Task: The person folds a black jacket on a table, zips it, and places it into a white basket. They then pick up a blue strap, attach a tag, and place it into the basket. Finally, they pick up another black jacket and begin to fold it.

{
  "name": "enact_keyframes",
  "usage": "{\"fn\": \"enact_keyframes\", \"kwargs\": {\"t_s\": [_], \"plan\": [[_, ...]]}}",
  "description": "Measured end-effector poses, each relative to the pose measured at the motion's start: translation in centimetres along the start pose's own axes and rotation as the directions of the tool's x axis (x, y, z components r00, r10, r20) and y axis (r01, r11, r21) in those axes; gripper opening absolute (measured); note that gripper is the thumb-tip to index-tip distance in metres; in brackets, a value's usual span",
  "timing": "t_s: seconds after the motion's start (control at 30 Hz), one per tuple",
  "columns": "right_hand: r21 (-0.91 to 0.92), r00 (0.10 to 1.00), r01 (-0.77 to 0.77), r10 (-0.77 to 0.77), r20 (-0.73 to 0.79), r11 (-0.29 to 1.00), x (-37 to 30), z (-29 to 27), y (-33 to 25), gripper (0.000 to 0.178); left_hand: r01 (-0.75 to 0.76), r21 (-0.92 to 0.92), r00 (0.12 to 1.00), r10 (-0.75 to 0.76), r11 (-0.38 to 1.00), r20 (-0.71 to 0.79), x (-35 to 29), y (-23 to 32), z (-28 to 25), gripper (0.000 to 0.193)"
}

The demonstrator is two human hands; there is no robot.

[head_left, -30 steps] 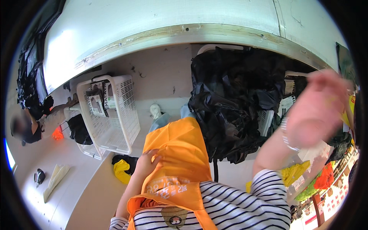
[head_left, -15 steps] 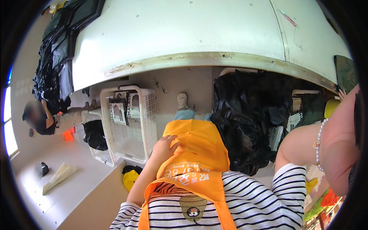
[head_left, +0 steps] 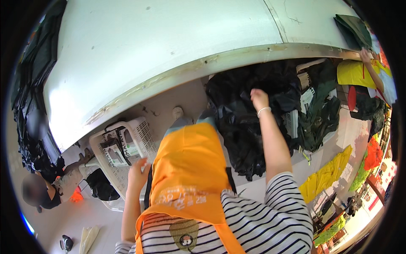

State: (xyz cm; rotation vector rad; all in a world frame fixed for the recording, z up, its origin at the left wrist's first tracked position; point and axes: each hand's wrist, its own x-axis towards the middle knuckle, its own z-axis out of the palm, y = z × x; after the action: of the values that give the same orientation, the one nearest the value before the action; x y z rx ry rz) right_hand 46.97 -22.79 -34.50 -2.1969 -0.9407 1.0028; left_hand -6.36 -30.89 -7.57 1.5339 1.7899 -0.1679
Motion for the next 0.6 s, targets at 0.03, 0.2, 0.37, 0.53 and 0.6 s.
{"fn": "enact_keyframes", "kwargs": {"t_s": [0.03, 0.2, 0.37, 0.53, 0.6], "plan": [[-0.075, 0.996, -0.071, 0.067, -0.053, 0.995, -0.8, 2.3, 2.7, 0.025, 0.063, 0.007, 0.996, -0.063, 0.998, 0.066, -0.3, 0.1, 0.9, 0.030], [-0.122, 0.987, -0.162, 0.162, -0.013, 0.979, 0.6, 7.6, 7.3, 0.076, 0.157, 0.038, 0.946, -0.161, 0.987, 0.280, -1.3, 1.9, 8.4, 0.030], [-0.566, 0.944, -0.231, 0.324, 0.067, 0.792, 0.4, 1.5, 4.5, 0.084, 0.111, -0.049, 0.940, -0.089, 0.993, 0.329, -1.2, 4.3, 10.7, 0.027], [-0.484, 0.976, -0.214, 0.211, -0.061, 0.849, -3.8, -12.9, 10.5, 0.034, 0.168, -0.170, 0.948, -0.112, 0.971, 0.299, 0.2, 4.6, 9.3, 0.028], [-0.086, 0.944, -0.234, 0.205, -0.258, 0.969, -6.4, -20.0, 10.4, 0.036, 0.120, -0.172, 0.962, -0.071, 0.978, 0.264, -0.1, 4.8, 9.1, 0.028]]}}
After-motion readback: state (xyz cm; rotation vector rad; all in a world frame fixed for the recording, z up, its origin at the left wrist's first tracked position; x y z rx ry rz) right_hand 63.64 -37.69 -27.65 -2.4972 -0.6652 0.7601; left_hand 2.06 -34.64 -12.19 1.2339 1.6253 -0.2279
